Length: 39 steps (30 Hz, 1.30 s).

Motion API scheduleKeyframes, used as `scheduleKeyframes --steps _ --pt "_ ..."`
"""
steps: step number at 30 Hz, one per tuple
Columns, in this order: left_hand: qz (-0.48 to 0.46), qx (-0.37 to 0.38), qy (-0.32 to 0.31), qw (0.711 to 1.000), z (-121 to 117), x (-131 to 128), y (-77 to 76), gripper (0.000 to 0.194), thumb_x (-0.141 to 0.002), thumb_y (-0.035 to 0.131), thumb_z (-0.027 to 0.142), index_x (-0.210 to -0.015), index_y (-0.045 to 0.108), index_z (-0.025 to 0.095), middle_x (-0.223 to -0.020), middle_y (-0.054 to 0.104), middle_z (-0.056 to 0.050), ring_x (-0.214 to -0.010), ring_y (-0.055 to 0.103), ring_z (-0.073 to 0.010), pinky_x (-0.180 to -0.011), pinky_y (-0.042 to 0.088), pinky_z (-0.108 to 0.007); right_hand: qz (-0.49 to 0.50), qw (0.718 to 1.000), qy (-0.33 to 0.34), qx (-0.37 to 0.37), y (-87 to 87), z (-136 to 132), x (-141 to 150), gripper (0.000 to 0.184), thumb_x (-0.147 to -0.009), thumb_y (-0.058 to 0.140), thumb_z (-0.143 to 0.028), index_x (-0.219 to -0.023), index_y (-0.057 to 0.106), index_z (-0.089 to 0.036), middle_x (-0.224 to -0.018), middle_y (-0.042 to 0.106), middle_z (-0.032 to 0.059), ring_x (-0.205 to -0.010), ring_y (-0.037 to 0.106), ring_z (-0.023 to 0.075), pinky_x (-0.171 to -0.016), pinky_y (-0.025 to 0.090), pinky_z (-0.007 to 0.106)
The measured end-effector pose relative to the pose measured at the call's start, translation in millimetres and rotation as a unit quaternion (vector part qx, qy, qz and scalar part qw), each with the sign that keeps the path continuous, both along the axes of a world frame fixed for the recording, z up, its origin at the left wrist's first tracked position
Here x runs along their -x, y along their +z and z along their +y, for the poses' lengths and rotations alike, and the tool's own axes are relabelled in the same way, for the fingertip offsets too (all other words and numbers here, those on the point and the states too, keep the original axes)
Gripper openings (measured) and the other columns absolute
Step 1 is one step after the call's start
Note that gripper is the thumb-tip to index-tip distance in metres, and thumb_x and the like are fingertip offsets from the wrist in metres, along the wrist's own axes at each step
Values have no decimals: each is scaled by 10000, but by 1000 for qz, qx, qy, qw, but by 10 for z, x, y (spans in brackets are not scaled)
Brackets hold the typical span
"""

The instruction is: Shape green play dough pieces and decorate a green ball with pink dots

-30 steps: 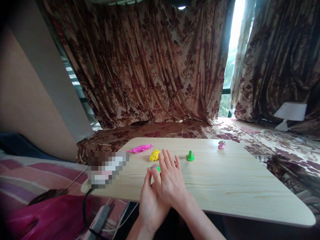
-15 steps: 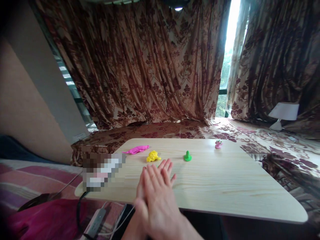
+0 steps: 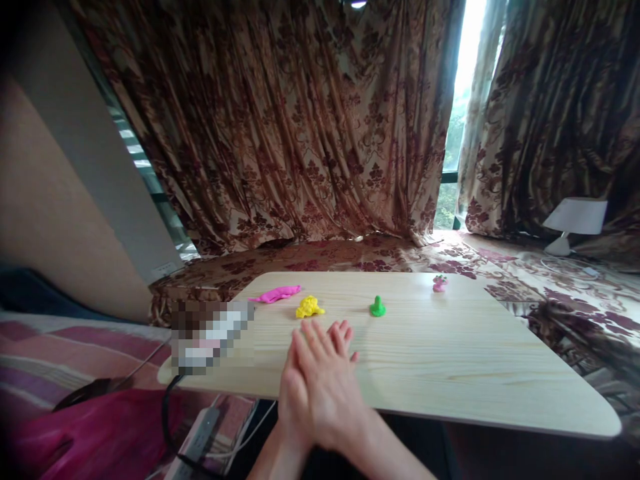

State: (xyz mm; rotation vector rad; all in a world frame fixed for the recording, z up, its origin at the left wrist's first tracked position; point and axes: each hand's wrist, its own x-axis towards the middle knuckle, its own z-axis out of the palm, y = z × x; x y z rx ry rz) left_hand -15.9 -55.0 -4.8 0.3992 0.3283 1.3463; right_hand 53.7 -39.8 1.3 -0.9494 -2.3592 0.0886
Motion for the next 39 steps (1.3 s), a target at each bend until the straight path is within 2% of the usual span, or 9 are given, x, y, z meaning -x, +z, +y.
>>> scheduleKeyframes --steps 4,9,14,16,20,25,28,34,39 --pt "-34 -53 -40 997 -30 -52 -34 601 -841 250 561 -1286 442 206 -1370 416 -60 -1326 235 -220 -1075 188 -390 23 993 -111 21 32 196 -45 529 -929 254 -360 -1378 276 -81 -1446 237 131 -1341 155 256 -1065 117 517" --pt "-40 -27 13 999 31 -41 -41 485 -855 253 523 -1242 470 325 -1329 469 27 -1319 255 -171 -1071 207 -358 -5 1000 18 -11 -11 -22 -18 532 -906 334 -359 -1398 241 -182 -1465 215 47 -1348 132 224 -1086 121 453" --pt "-54 -22 -60 996 -88 -85 17 443 -863 345 458 -1126 565 177 -1228 550 -95 -1206 432 -219 -1026 297 -377 47 985 -166 3 -21 444 -139 464 -928 278 -358 -1345 355 -170 -1412 337 110 -1330 195 261 -1039 135 545" --pt "-44 16 -70 996 -107 -99 4 312 -858 428 355 -996 612 144 -1083 620 -107 -1065 545 -203 -995 343 -373 97 976 -192 18 -8 661 -208 428 -920 313 -345 -1295 427 -176 -1368 407 114 -1320 220 266 -1031 134 558" --pt "16 96 -27 995 -67 -93 -77 125 -770 570 143 -875 627 109 -884 653 -94 -842 624 -173 -883 445 -348 182 970 -141 76 39 749 -331 358 -914 325 -313 -1161 551 -183 -1224 556 93 -1201 431 224 -1001 299 465" --pt "143 66 -15 987 -45 15 -127 230 -746 619 218 -935 639 88 -759 618 -58 -622 583 -105 -669 493 -263 196 972 -22 129 128 501 -615 309 -899 371 -299 -1035 630 -200 -1013 671 46 -958 610 165 -844 479 303" --pt "294 1 42 955 -23 108 -141 221 -727 634 292 -854 661 114 -671 583 -16 -537 523 -80 -569 445 -223 184 976 36 109 150 338 -762 255 -843 477 -244 -1035 643 -222 -1029 649 51 -953 603 186 -849 472 330" --pt "519 -102 110 841 -13 232 -140 253 -752 574 334 -905 676 160 -596 572 4 -560 495 -116 -554 376 -233 142 981 56 122 129 142 -721 211 -827 510 -191 -955 674 -225 -894 657 39 -837 614 174 -763 481 291" --pt "541 -94 103 829 -63 237 -30 249 -768 550 362 -805 672 148 -631 587 -16 -601 513 -130 -588 373 -243 152 977 30 144 71 124 -646 155 -831 513 -198 -789 662 -206 -771 639 11 -735 603 154 -689 466 256"
